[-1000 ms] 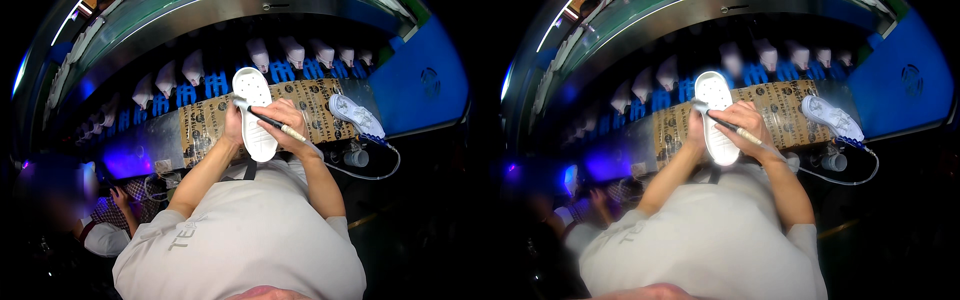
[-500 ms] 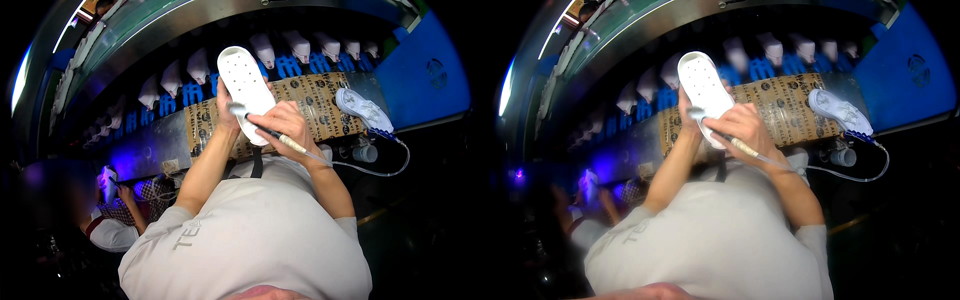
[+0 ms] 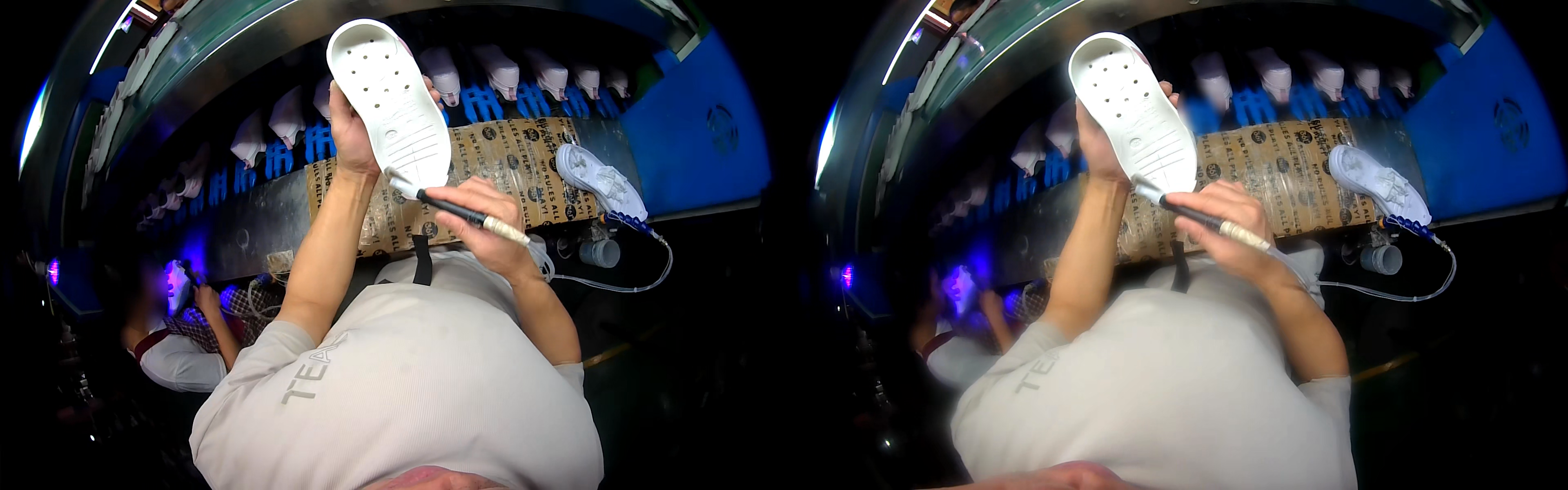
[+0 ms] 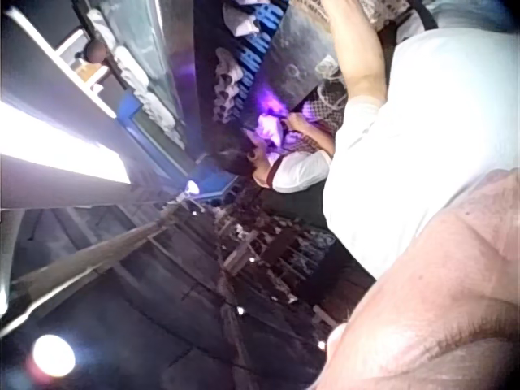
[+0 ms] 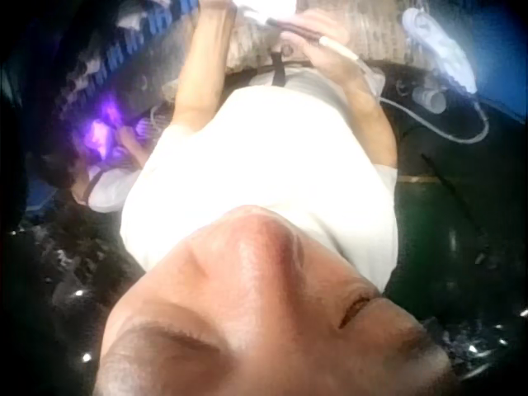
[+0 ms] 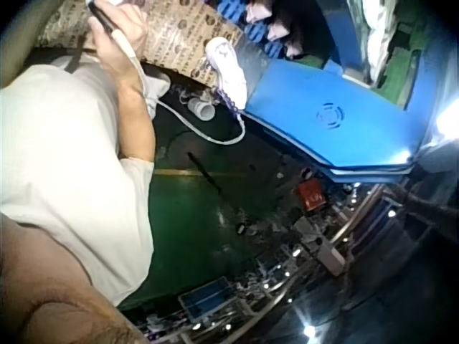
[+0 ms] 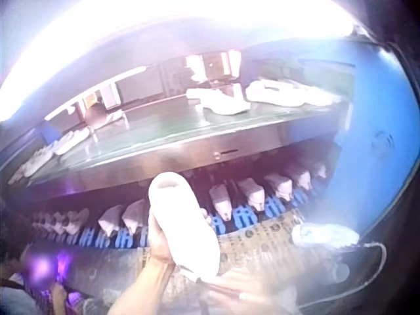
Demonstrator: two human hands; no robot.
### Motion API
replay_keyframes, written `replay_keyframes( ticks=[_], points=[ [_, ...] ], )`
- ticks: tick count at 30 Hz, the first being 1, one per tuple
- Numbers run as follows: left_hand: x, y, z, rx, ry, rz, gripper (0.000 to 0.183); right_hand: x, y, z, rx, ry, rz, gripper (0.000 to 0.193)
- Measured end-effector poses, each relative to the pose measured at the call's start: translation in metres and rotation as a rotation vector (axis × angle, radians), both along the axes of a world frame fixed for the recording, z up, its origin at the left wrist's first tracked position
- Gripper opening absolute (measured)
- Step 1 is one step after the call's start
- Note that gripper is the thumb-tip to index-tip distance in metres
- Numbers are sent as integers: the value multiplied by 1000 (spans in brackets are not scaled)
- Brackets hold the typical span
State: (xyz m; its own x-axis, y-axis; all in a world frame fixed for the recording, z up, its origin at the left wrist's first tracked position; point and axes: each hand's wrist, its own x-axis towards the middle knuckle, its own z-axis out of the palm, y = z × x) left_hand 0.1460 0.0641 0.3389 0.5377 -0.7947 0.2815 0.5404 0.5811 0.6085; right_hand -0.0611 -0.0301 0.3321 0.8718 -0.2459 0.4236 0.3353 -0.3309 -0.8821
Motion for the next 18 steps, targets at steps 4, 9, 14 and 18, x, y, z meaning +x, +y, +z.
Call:
replay_keyframes(
  ticks=[4,9,14,18],
  points=[
    [10,1,16,-6,-117,-69,86,-4,-2,6,184,16,-6,32],
    [17,-7,36,150,-328,-63,89,0,-21,6,-102,-61,242,32],
    [10,-17,49,283,-617,12,69,4,-35,18,-233,1,61,32],
    [15,-33,52,689,-862,-116,70,1,-49,28,-221,27,353,33]
  ],
)
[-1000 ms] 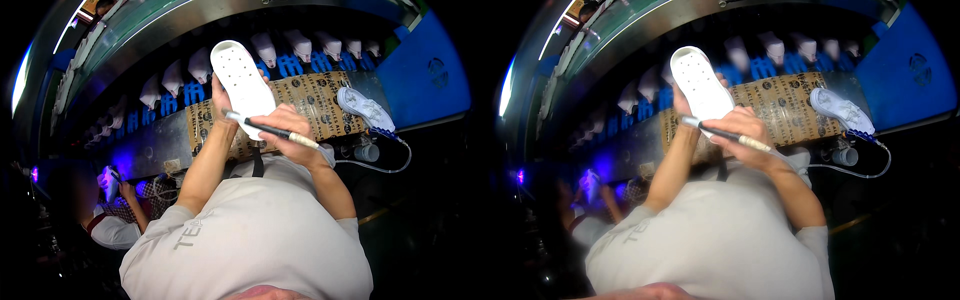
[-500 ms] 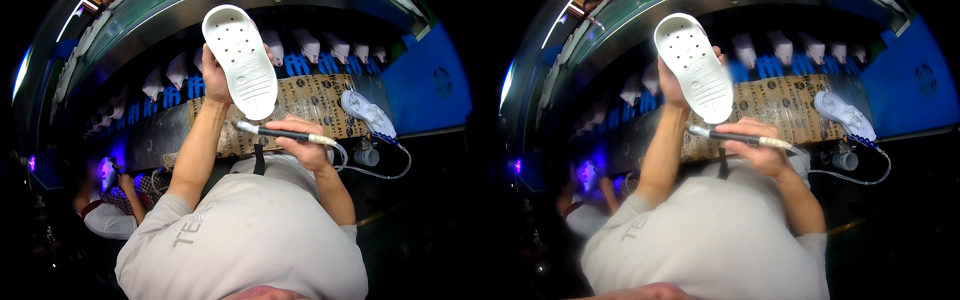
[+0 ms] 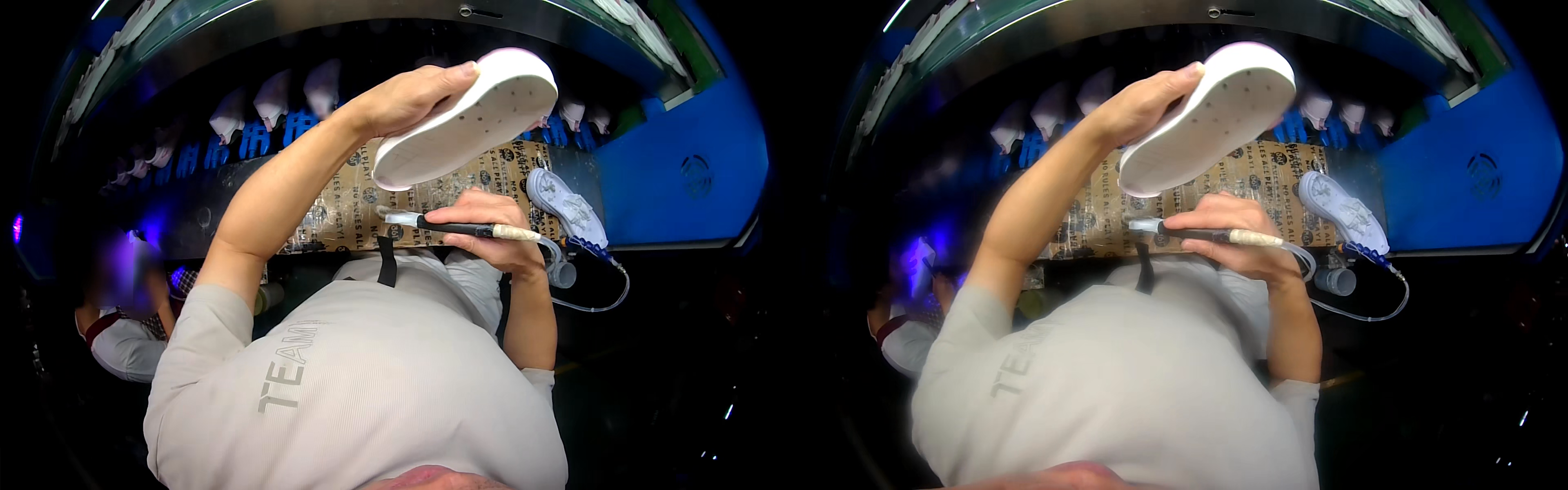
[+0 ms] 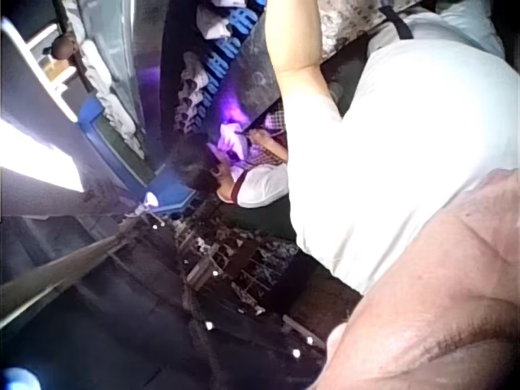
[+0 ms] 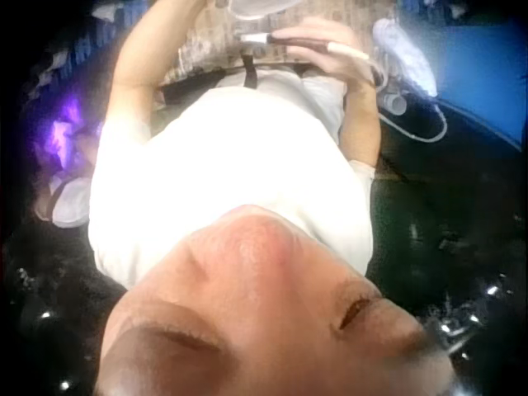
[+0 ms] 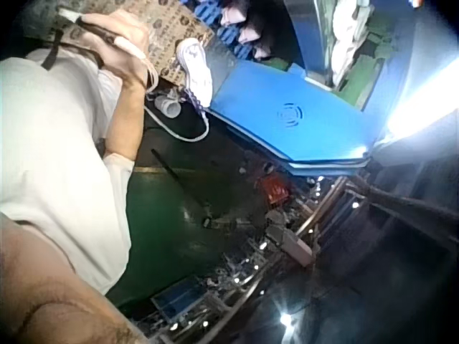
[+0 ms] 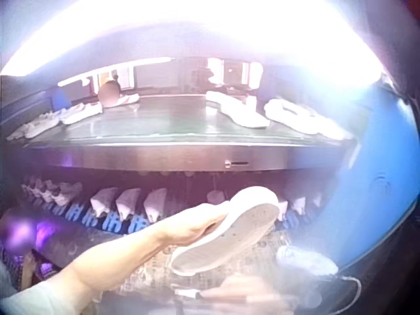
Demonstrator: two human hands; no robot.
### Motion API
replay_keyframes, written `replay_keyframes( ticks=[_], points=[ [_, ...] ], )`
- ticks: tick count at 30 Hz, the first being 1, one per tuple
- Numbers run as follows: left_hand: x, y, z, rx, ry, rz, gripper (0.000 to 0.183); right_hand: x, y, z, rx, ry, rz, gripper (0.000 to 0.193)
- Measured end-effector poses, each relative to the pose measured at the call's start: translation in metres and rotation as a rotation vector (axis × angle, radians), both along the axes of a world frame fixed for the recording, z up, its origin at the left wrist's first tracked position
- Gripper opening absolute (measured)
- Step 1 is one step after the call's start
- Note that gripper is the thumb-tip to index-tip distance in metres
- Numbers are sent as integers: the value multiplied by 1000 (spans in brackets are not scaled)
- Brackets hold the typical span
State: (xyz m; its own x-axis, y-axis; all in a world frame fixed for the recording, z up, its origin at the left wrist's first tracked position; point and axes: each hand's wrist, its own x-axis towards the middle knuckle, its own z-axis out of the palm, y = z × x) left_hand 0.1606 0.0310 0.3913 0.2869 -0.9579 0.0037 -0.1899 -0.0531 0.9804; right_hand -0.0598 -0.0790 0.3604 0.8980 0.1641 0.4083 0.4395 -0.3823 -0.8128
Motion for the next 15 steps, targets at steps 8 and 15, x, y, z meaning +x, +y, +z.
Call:
replay_keyframes(
  ticks=[8,15],
  points=[
    [-23,-30,12,419,-342,-194,78,-10,-3,4,-60,54,-48,35],
    [-23,-27,14,563,-364,-279,86,-17,-7,12,-261,53,-89,39]
  ],
)
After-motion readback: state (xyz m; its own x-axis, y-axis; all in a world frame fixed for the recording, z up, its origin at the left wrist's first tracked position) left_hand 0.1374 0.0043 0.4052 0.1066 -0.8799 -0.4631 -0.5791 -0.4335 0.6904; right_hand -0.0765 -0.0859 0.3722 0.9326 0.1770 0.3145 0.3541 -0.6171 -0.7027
